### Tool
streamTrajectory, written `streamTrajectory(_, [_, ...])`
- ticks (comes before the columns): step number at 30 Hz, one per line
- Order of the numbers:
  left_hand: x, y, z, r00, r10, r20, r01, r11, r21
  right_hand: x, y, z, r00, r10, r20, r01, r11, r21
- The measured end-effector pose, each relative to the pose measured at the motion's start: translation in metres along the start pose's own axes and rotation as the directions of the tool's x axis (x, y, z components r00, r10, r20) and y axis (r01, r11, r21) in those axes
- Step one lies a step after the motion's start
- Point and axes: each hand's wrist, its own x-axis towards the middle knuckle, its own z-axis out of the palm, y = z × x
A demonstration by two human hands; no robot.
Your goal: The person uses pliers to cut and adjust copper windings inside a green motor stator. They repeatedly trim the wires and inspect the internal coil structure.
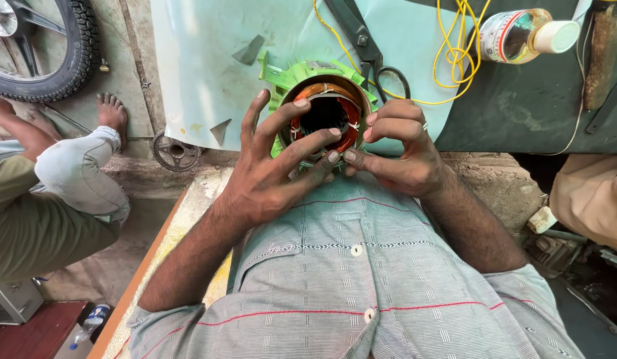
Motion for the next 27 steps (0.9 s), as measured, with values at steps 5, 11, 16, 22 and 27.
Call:
streamTrajectory(5, [-0.002,0.001,0.003,1.0,0.0,-0.009,0.0,1.0,0.015,-0.003,0.001,0.0,1.0,0.008,-0.003,-0.008,1.0,-0.018])
streamTrajectory(11, [-0.002,0.004,0.007,0.999,-0.009,-0.039,0.011,0.999,0.043,-0.006,0.0,0.001,1.0,0.029,-0.008,-0.03,0.999,-0.03])
streamTrajectory(16, [0.0,0.013,0.006,0.999,-0.025,-0.032,0.027,0.997,0.072,-0.005,0.001,0.0,1.0,0.014,0.001,-0.014,0.999,-0.043])
streamTrajectory(22, [0.005,0.015,0.004,0.999,-0.03,-0.017,0.031,0.995,0.1,0.005,0.01,-0.021,0.993,-0.058,0.104,0.057,0.998,0.009])
streamTrajectory(27, [0.005,0.013,0.005,0.999,-0.022,-0.033,0.025,0.997,0.07,0.012,0.019,-0.024,0.976,-0.155,0.155,0.161,0.987,-0.024])
